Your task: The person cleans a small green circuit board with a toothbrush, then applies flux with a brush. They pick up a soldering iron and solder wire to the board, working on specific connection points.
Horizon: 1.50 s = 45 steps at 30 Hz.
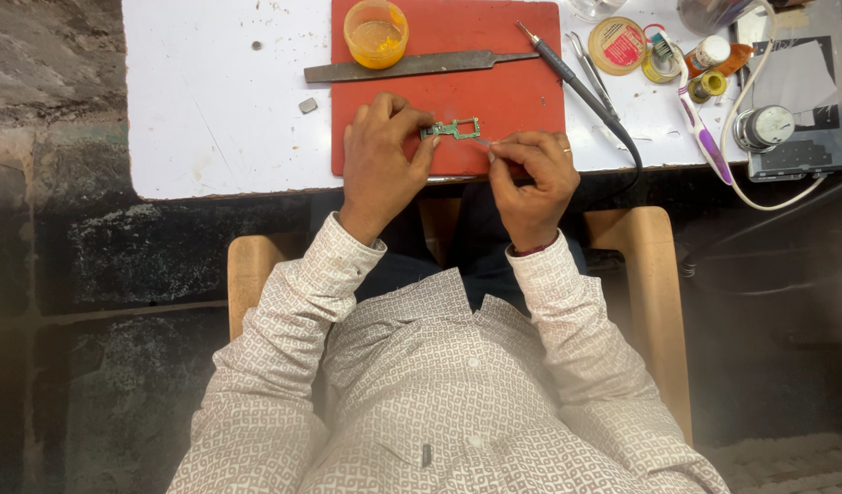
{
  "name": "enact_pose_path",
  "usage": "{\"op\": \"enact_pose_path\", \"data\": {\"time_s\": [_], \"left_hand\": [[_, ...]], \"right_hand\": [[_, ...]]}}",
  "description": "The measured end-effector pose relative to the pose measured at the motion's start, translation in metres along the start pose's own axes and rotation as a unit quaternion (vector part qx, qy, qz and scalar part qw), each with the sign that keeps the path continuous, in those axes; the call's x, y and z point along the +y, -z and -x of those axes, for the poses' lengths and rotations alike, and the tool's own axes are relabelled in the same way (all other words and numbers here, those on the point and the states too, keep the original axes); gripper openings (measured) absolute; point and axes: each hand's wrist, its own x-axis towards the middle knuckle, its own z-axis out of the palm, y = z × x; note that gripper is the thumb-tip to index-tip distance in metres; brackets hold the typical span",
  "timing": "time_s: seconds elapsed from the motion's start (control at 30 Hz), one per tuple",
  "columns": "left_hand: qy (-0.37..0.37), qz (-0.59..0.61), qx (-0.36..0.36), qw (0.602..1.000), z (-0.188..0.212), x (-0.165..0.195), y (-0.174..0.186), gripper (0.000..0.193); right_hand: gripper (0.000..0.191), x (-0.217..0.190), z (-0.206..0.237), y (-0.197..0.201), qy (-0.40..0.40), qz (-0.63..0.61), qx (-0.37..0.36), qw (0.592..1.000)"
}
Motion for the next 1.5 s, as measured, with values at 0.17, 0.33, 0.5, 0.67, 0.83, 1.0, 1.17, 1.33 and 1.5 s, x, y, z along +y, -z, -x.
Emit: {"op": "enact_pose_path", "data": {"time_s": [0.17, 0.33, 0.5, 0.67, 0.83, 1.0, 1.17, 1.33, 1.5], "left_hand": [[-0.001, 0.003, 0.005, 1.0, 0.0, 0.001, 0.0, 0.019], [-0.006, -0.004, 0.005, 1.0, 0.0, 0.0, 0.0, 0.019], [-0.006, 0.0, 0.007, 1.0, 0.0, 0.0, 0.0, 0.02], [-0.001, 0.0, 0.003, 1.0, 0.0, 0.001, -0.001, 0.02], [0.002, 0.002, 0.001, 1.0, -0.001, 0.0, 0.0, 0.019], [0.0, 0.002, 0.001, 1.0, -0.001, 0.0, 0.001, 0.019], [0.002, 0.004, 0.003, 1.0, 0.0, 0.001, 0.0, 0.019], [0.002, 0.003, 0.003, 1.0, 0.0, 0.001, 0.001, 0.018], [-0.001, -0.001, 0.003, 1.0, 0.0, 0.002, 0.001, 0.019]], "right_hand": [[0.017, -0.003, -0.001, -0.002, 0.027, 0.02, -0.009, 0.999], [0.017, -0.002, -0.002, -0.004, 0.046, 0.037, -0.013, 0.998], [0.017, -0.001, -0.001, -0.004, 0.04, 0.031, -0.012, 0.999], [0.018, 0.001, 0.001, -0.002, 0.032, 0.032, -0.009, 0.999], [0.017, 0.001, 0.001, -0.004, 0.025, 0.019, -0.014, 0.999], [0.018, 0.002, 0.0, -0.005, 0.045, 0.04, -0.008, 0.998], [0.017, 0.002, 0.001, -0.002, 0.011, 0.021, 0.009, 1.0], [0.01, 0.014, -0.025, 0.007, -0.115, -0.044, 0.024, 0.992], [0.006, 0.043, -0.082, -0.005, -0.048, 0.035, -0.02, 0.998]]}}
